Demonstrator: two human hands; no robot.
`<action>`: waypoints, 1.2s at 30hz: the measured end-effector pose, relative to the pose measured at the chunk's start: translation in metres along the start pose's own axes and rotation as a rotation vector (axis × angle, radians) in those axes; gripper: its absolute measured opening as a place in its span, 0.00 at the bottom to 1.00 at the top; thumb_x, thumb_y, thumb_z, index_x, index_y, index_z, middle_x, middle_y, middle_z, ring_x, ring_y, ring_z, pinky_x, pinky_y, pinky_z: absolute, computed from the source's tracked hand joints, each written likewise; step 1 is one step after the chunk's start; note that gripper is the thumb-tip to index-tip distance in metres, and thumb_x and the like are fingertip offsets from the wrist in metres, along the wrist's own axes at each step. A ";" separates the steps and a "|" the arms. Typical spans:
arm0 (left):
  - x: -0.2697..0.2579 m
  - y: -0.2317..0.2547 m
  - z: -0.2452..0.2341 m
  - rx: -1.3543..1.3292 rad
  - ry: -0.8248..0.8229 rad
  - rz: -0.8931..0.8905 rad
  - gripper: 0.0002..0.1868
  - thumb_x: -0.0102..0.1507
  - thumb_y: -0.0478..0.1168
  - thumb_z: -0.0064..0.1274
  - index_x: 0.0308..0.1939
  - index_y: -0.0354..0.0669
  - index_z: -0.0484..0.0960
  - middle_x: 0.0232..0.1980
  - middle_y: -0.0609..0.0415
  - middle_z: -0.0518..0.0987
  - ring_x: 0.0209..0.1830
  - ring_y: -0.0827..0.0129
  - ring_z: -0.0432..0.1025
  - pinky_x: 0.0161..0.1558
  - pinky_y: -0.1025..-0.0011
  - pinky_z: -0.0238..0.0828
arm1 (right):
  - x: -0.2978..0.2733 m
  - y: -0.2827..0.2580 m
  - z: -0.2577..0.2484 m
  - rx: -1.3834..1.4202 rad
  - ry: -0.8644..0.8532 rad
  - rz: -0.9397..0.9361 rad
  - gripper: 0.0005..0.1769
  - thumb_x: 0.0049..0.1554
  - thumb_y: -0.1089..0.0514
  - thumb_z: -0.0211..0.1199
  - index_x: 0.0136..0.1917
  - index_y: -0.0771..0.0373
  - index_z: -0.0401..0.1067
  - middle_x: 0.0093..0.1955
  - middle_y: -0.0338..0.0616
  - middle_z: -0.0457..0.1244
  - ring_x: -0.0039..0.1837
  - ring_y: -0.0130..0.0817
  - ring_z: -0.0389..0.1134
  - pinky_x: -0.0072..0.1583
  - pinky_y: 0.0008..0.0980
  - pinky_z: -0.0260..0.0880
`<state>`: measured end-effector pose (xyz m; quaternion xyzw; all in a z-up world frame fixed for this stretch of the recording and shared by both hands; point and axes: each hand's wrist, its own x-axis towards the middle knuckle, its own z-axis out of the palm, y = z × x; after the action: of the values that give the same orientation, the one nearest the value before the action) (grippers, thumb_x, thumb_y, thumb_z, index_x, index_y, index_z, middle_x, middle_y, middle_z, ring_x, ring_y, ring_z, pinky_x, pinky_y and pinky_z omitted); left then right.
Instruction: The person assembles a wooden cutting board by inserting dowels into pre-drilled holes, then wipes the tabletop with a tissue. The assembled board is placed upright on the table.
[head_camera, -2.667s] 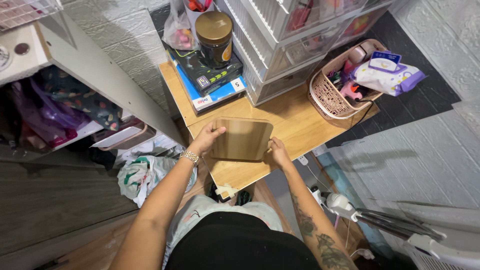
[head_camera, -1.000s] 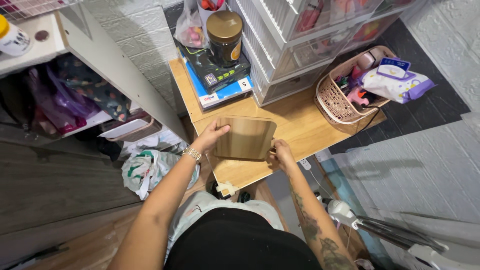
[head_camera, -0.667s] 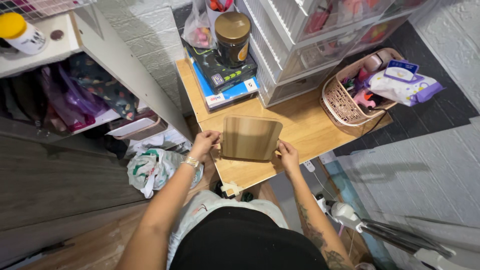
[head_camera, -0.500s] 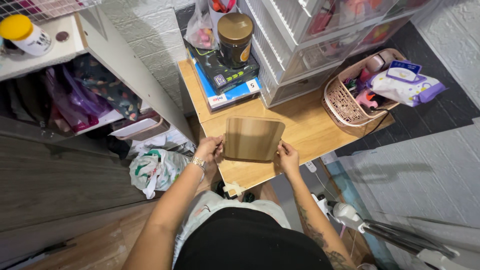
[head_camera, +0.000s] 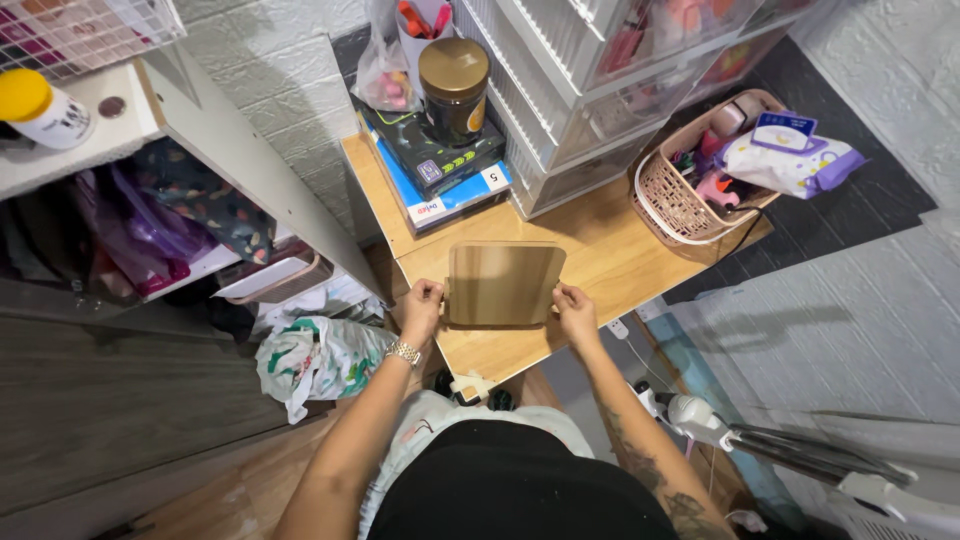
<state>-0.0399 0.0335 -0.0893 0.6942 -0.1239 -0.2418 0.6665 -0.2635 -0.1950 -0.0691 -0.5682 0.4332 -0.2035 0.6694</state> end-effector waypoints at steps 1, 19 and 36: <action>0.000 0.010 0.001 0.046 -0.041 -0.016 0.08 0.71 0.37 0.49 0.52 0.36 0.78 0.43 0.51 0.81 0.38 0.69 0.74 0.40 0.71 0.73 | 0.001 -0.005 0.000 -0.035 -0.021 -0.114 0.20 0.63 0.61 0.60 0.66 0.72 0.69 0.55 0.46 0.69 0.53 0.27 0.70 0.54 0.27 0.71; 0.027 0.135 0.020 0.563 -0.194 0.228 0.32 0.62 0.37 0.53 0.72 0.44 0.67 0.60 0.33 0.77 0.59 0.42 0.73 0.59 0.56 0.70 | 0.076 -0.046 0.022 -0.235 0.000 -0.189 0.23 0.63 0.59 0.61 0.71 0.63 0.69 0.48 0.41 0.69 0.43 0.26 0.66 0.43 0.29 0.70; 0.020 0.108 0.019 0.599 -0.144 0.119 0.32 0.63 0.36 0.49 0.71 0.37 0.63 0.60 0.33 0.76 0.61 0.42 0.71 0.62 0.56 0.68 | 0.095 -0.051 0.026 -0.151 -0.152 -0.092 0.21 0.65 0.61 0.53 0.70 0.59 0.71 0.57 0.37 0.69 0.49 0.25 0.68 0.47 0.29 0.71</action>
<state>-0.0159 -0.0018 0.0142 0.8322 -0.2769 -0.2038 0.4350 -0.1800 -0.2664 -0.0548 -0.6500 0.3686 -0.1570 0.6458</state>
